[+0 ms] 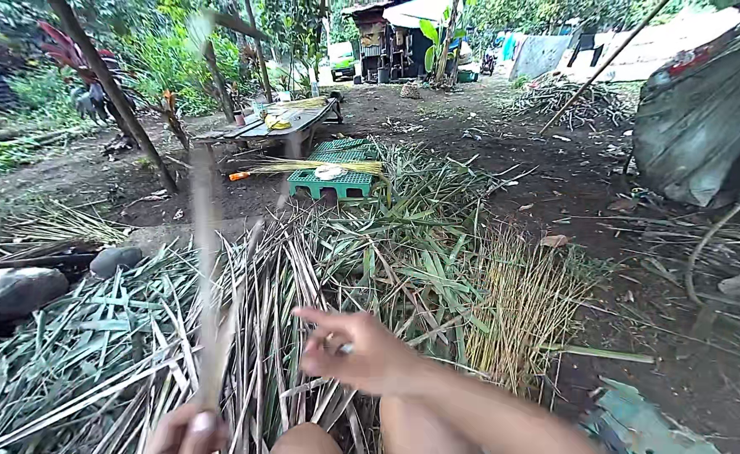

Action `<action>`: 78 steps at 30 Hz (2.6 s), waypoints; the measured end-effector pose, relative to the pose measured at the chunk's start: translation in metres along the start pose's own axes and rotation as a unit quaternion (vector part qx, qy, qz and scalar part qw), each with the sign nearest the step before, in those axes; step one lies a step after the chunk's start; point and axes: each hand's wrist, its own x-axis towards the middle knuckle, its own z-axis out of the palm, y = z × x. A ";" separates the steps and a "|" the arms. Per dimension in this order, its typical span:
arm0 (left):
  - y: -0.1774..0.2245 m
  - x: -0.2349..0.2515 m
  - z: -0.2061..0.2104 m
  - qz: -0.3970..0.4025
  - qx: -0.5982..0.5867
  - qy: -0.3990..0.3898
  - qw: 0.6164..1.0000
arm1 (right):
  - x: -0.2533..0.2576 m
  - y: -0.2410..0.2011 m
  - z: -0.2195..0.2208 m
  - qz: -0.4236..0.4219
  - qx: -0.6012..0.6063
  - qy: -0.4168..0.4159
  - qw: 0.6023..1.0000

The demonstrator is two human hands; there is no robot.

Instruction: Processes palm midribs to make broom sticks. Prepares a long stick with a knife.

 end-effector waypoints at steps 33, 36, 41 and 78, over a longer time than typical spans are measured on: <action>-0.059 0.069 -0.062 -0.140 0.215 0.340 0.905 | -0.011 0.008 0.006 -0.160 0.231 0.303 0.911; -0.083 0.055 -0.104 -0.147 0.315 0.374 0.860 | -0.019 0.005 -0.012 -0.118 0.248 0.295 0.915; -0.017 0.031 -0.028 0.095 0.284 0.170 0.939 | -0.015 0.008 0.003 -0.094 0.240 0.242 0.936; 0.063 -0.028 0.079 0.225 0.283 -0.006 0.932 | -0.043 -0.003 -0.019 -0.152 -0.186 0.082 0.967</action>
